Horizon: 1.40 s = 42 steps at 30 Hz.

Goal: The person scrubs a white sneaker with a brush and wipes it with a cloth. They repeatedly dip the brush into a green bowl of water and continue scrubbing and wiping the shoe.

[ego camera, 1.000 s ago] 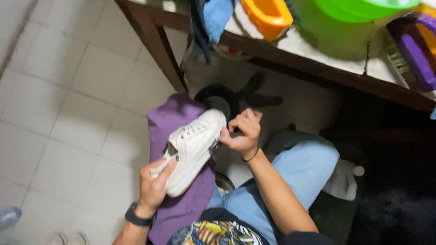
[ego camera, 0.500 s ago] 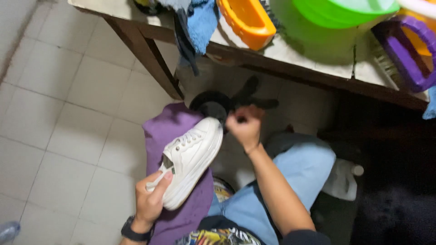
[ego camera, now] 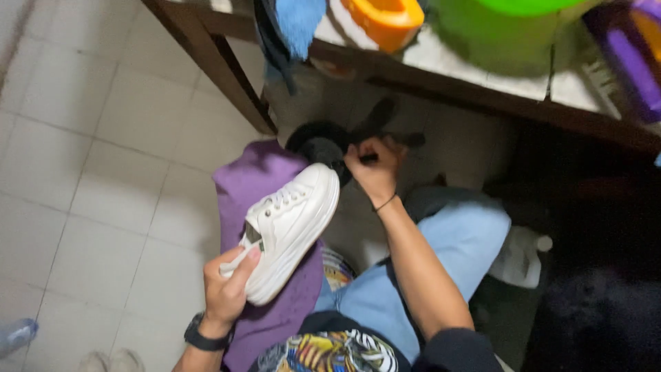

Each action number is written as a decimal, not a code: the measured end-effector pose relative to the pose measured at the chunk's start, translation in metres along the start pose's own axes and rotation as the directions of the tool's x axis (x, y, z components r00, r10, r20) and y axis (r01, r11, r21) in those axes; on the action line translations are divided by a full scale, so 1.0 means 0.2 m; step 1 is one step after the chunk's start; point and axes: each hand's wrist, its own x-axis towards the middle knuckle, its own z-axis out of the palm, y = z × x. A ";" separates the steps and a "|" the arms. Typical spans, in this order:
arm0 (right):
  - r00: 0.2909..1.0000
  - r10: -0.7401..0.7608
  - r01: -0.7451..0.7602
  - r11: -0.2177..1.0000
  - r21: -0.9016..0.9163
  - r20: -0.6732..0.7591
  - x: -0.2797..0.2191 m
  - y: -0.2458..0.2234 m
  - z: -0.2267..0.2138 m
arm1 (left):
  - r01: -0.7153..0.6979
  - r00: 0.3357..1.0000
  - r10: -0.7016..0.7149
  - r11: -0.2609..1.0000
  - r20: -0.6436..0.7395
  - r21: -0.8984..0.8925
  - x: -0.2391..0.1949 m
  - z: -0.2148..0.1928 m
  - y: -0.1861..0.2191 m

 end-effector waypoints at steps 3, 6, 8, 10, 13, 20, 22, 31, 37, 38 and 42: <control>0.998 0.044 -0.048 0.991 0.122 0.039 0.01 -0.10 -0.04 | -0.031 0.999 0.032 0.999 0.025 -0.029 0.02 0.00 0.02; 0.993 0.094 -0.098 0.993 0.063 0.064 0.03 0.04 0.04 | -0.044 0.999 0.045 0.999 0.026 -0.030 0.05 0.00 0.02; 0.982 0.185 -0.187 0.958 -0.217 -0.033 -0.06 0.03 0.01 | -0.036 0.999 0.037 0.999 0.036 -0.022 -0.01 0.00 0.00; 0.985 0.087 -0.123 0.959 0.253 0.148 -0.01 -0.13 -0.05 | -0.036 0.999 0.036 0.999 0.007 0.011 0.02 -0.01 0.01; 0.998 0.002 -0.010 0.989 0.148 0.056 0.03 -0.11 -0.03 | -0.013 1.000 0.013 1.000 0.000 -0.017 0.01 0.01 0.04; 0.967 -0.253 0.236 0.942 0.238 0.041 0.05 -0.22 -0.09 | -0.010 1.000 0.010 0.999 -0.002 -0.036 0.06 0.03 0.04; 0.985 0.166 -0.168 0.985 -0.050 -0.043 -0.08 0.01 -0.03 | -0.037 0.999 0.037 0.999 -0.024 -0.010 0.04 0.03 -0.01; 0.985 -0.003 -0.034 0.978 -0.205 -0.175 -0.05 -0.17 -0.12 | -0.045 0.998 0.044 0.999 -0.035 -0.006 0.05 0.06 0.01; 0.950 -0.306 0.302 0.951 -0.068 -0.060 -0.06 -0.60 -0.11 | -0.050 0.997 0.049 0.999 -0.066 -0.021 0.12 0.05 -0.17; 0.953 -0.298 0.294 0.954 -0.065 -0.058 -0.09 -0.47 -0.11 | -0.043 0.997 0.042 0.999 -0.065 -0.016 0.12 0.05 -0.17; 0.971 -0.220 0.211 0.972 -0.100 -0.095 -0.16 -0.50 -0.10 | -0.037 0.997 0.036 0.999 -0.073 -0.009 0.08 0.08 -0.13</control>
